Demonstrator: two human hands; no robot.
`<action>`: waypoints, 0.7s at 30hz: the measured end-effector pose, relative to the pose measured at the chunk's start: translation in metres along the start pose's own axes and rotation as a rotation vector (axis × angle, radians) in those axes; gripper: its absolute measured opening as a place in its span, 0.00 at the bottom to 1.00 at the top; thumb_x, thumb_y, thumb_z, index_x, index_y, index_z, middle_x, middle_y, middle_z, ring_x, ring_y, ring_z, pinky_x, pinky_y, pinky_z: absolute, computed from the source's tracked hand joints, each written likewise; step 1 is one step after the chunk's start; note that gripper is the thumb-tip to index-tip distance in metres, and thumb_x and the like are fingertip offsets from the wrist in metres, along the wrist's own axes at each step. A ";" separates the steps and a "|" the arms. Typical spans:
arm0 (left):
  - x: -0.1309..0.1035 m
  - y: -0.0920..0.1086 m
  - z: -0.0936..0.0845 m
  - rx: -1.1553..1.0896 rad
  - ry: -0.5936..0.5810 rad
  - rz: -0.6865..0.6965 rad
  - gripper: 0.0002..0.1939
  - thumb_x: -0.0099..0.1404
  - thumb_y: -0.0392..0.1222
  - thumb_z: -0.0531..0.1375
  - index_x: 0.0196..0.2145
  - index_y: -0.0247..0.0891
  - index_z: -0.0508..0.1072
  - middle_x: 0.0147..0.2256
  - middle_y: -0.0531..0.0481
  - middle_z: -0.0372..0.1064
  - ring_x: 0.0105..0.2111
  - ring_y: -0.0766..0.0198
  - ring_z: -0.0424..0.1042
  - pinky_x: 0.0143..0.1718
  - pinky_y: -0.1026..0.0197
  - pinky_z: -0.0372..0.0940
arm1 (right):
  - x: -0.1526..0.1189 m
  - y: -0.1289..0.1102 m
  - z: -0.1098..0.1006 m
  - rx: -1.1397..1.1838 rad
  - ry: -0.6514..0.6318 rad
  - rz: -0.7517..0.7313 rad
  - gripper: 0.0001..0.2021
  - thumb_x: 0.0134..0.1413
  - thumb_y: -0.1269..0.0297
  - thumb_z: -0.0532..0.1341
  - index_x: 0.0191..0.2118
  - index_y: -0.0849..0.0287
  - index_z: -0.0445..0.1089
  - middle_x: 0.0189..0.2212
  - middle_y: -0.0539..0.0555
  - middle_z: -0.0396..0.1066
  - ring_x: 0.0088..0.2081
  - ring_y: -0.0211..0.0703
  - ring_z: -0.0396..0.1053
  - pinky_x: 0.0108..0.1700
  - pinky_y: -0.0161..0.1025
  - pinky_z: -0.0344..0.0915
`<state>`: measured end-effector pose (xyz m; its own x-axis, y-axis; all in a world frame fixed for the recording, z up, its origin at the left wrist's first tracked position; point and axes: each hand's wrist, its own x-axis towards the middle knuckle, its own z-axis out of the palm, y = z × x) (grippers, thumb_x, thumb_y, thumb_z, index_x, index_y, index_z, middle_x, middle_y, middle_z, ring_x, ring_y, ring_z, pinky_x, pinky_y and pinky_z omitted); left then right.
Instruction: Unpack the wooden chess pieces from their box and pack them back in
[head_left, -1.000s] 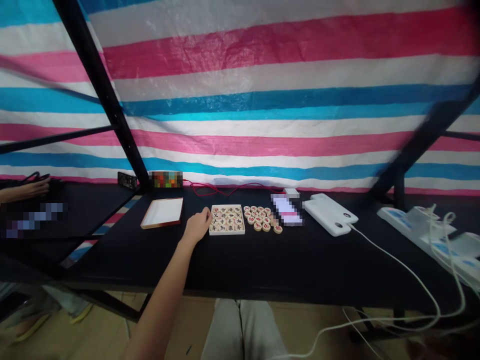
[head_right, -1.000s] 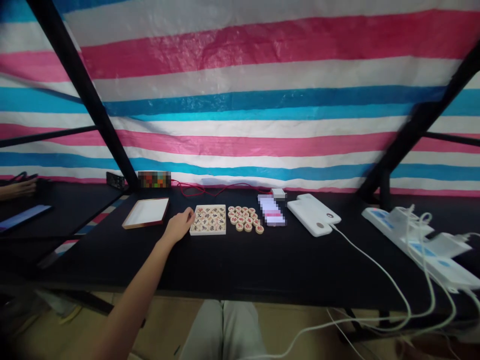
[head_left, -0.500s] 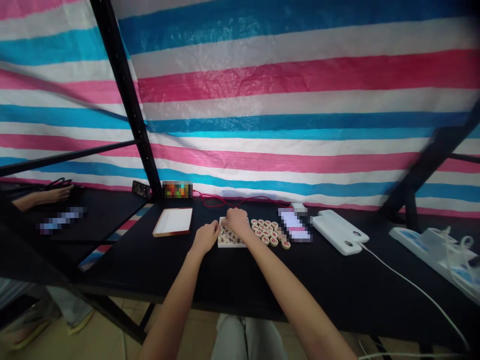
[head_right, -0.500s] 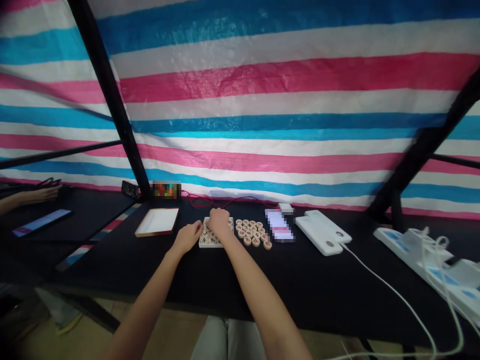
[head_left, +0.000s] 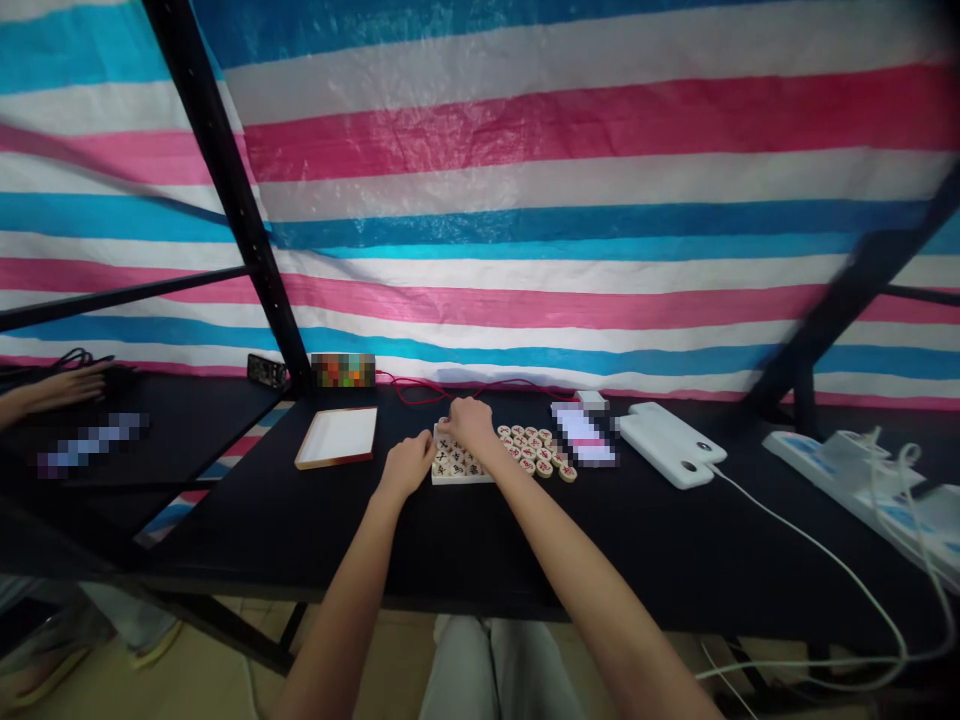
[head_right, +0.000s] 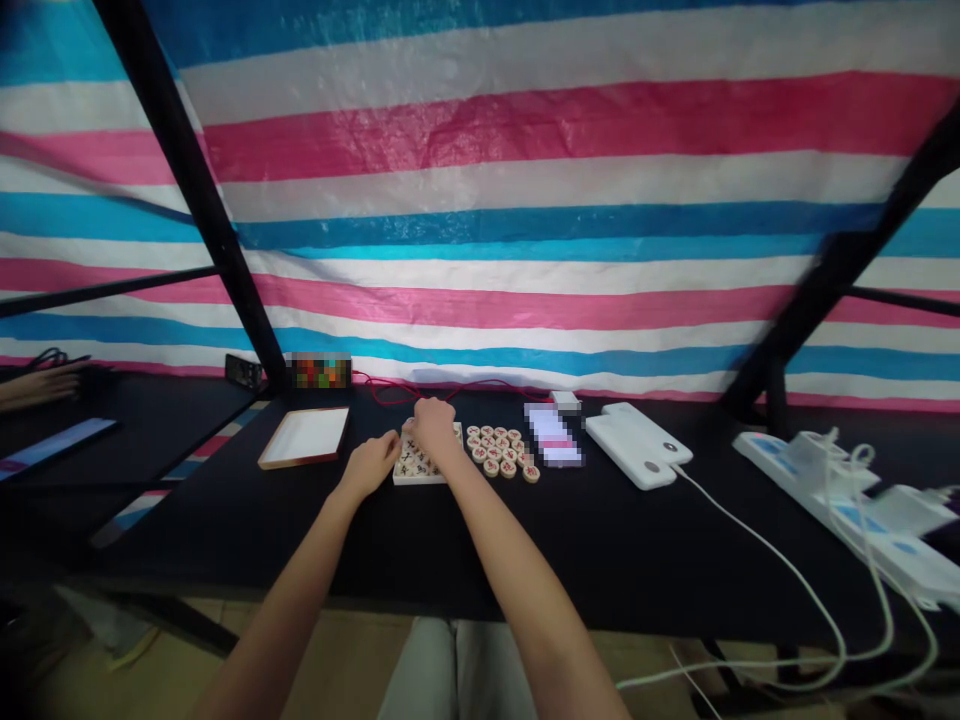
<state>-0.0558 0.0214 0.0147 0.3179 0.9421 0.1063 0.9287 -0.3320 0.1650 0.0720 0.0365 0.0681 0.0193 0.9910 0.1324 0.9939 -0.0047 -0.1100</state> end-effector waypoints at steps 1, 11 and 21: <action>0.000 0.000 -0.001 0.000 -0.007 -0.006 0.17 0.65 0.48 0.40 0.36 0.39 0.63 0.32 0.47 0.69 0.33 0.61 0.69 0.31 0.64 0.56 | -0.006 0.006 -0.005 0.008 0.017 0.003 0.16 0.46 0.56 0.55 0.37 0.62 0.70 0.32 0.61 0.71 0.36 0.47 0.68 0.35 0.37 0.61; 0.002 -0.002 -0.001 -0.013 -0.018 0.006 0.18 0.64 0.49 0.40 0.37 0.39 0.64 0.32 0.47 0.69 0.34 0.60 0.68 0.32 0.63 0.56 | -0.122 0.062 -0.001 0.007 0.038 0.035 0.14 0.49 0.54 0.53 0.36 0.55 0.69 0.27 0.53 0.71 0.33 0.44 0.68 0.32 0.35 0.57; 0.000 0.000 -0.001 0.009 -0.024 -0.003 0.19 0.64 0.50 0.39 0.36 0.39 0.65 0.31 0.47 0.69 0.32 0.60 0.69 0.29 0.64 0.55 | -0.145 0.086 0.009 -0.034 0.149 0.210 0.15 0.53 0.54 0.48 0.36 0.54 0.68 0.25 0.53 0.70 0.28 0.41 0.67 0.28 0.33 0.54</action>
<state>-0.0561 0.0219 0.0162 0.3190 0.9442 0.0823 0.9315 -0.3284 0.1567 0.1536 -0.1068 0.0305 0.2393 0.9371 0.2541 0.9693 -0.2155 -0.1181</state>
